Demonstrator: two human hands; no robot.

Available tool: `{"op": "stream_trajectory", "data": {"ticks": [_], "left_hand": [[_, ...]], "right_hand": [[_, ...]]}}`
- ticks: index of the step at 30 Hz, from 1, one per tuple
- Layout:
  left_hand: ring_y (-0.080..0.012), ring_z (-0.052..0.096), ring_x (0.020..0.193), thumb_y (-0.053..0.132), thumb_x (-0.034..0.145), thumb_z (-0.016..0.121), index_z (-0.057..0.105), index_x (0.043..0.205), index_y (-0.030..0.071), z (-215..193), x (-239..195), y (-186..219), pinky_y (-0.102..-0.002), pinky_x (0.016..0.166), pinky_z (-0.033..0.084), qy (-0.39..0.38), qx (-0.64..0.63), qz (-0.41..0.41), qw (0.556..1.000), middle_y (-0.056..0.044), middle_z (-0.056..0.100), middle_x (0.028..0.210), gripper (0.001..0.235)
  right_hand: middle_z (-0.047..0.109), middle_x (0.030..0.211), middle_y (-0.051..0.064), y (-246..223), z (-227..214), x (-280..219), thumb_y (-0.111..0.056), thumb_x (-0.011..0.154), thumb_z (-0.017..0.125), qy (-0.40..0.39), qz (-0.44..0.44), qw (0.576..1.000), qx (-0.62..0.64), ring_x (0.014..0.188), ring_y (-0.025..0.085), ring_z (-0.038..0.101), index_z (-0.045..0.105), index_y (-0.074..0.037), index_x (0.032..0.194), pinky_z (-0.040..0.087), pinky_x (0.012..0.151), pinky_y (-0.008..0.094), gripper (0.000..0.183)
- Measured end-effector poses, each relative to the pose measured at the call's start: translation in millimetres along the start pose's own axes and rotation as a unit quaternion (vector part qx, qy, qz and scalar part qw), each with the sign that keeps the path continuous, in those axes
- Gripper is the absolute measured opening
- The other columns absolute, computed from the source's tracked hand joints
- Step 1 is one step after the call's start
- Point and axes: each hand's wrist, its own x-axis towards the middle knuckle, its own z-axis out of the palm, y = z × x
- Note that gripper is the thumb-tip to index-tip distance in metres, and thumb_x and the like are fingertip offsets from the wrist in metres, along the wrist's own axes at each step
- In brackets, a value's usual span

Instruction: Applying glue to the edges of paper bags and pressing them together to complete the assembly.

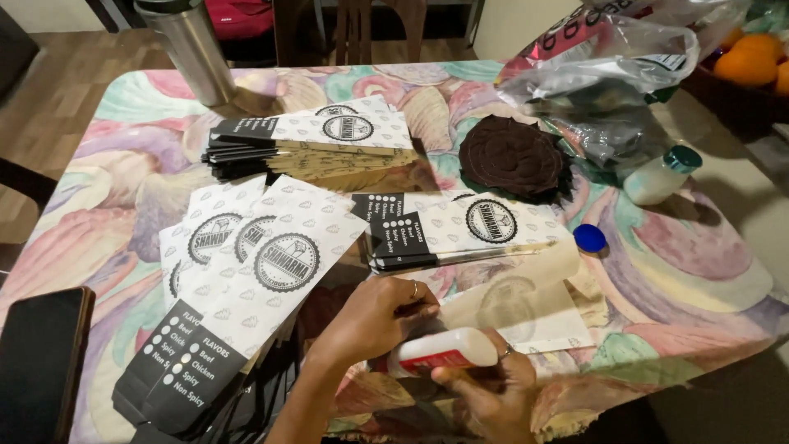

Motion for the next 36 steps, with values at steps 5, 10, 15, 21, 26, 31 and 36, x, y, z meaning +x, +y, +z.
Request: {"op": "stream_trajectory", "data": {"ticks": [5, 10, 15, 21, 26, 31, 36], "left_hand": [[-0.0145, 0.073, 0.056, 0.025, 0.101, 0.069, 0.079, 0.103, 0.014, 7.5, -19.8, 19.4, -0.03, 0.059, 0.062, -0.021, 0.024, -0.038, 0.999, -0.001, 0.083, 0.085, 0.014], [-0.0379, 0.063, 0.103, 0.019, 0.089, 0.073, 0.067, 0.121, 0.005, 60.5, -37.9, -3.1, -0.049, 0.083, 0.051, 0.09, 0.104, 0.188, 0.973, -0.017, 0.069, 0.106, 0.036], [-0.0544, 0.049, 0.131, 0.037, 0.091, 0.08, 0.063, 0.138, 0.007, 101.3, -45.8, -25.2, -0.061, 0.103, 0.044, 0.133, 0.2, 0.212, 0.947, -0.034, 0.054, 0.139, 0.058], [-0.0563, 0.048, 0.133, 0.076, 0.097, 0.056, 0.054, 0.146, 0.01, 125.6, -49.5, -38.7, -0.063, 0.107, 0.046, 0.185, 0.323, 0.229, 0.899, -0.041, 0.049, 0.141, 0.083], [-0.0534, 0.039, 0.144, 0.067, 0.1, 0.057, 0.047, 0.154, 0.01, 114.4, -52.9, -32.6, -0.06, 0.11, 0.045, 0.161, 0.296, 0.214, 0.917, -0.037, 0.042, 0.151, 0.079], [-0.0414, 0.032, 0.152, 0.076, 0.092, 0.063, 0.024, 0.162, 0.008, 111.4, -63.7, -39.7, -0.053, 0.123, 0.033, 0.171, 0.395, 0.203, 0.879, -0.022, 0.032, 0.165, 0.105], [-0.0469, 0.027, 0.152, 0.076, 0.096, 0.045, 0.029, 0.156, -0.005, 119.4, -67.6, -32.7, -0.055, 0.125, 0.031, 0.186, 0.456, 0.175, 0.853, -0.025, 0.03, 0.163, 0.102]], "right_hand": [[0.066, 0.073, 0.004, 39.3, -95.9, 22.8, -0.009, 0.086, 0.077, 0.167, 0.072, 0.983, 0.02, 0.052, 0.013, 0.057, 0.065, -0.013, 0.086, 0.045, 0.044, 0.03, 0.012], [0.069, 0.098, 0.014, 4.0, -205.8, 94.5, -0.022, 0.095, 0.078, 0.251, 0.01, 0.926, -0.282, 0.086, 0.019, 0.067, 0.065, -0.002, 0.113, 0.054, 0.078, 0.038, 0.031], [0.069, 0.095, 0.018, -23.0, -213.6, 120.7, -0.005, 0.089, 0.081, 0.198, 0.018, 0.966, -0.167, 0.078, 0.018, 0.066, 0.054, -0.004, 0.124, 0.058, 0.065, 0.033, 0.044], [0.077, 0.114, 0.022, -17.6, -164.1, 65.3, -0.002, 0.103, 0.07, 0.105, -0.412, 0.611, -0.668, 0.095, 0.035, 0.072, 0.077, 0.006, 0.121, 0.057, 0.074, 0.042, 0.021], [0.024, 0.17, 0.008, -37.0, -88.9, 29.9, -0.061, 0.106, 0.025, -0.226, -0.434, 0.674, -0.554, 0.16, 0.025, 0.02, 0.024, -0.01, 0.16, 0.01, 0.132, 0.055, 0.075], [0.043, 0.161, 0.006, -36.6, -125.9, 38.3, -0.054, 0.106, 0.029, -0.168, -0.382, 0.698, -0.582, 0.153, 0.027, 0.037, 0.035, -0.012, 0.157, 0.01, 0.13, 0.061, 0.066], [0.046, 0.161, 0.007, -37.7, -133.5, 39.6, -0.054, 0.104, 0.035, -0.148, -0.368, 0.686, -0.61, 0.151, 0.023, 0.041, 0.045, -0.009, 0.153, 0.017, 0.128, 0.059, 0.068]]}}
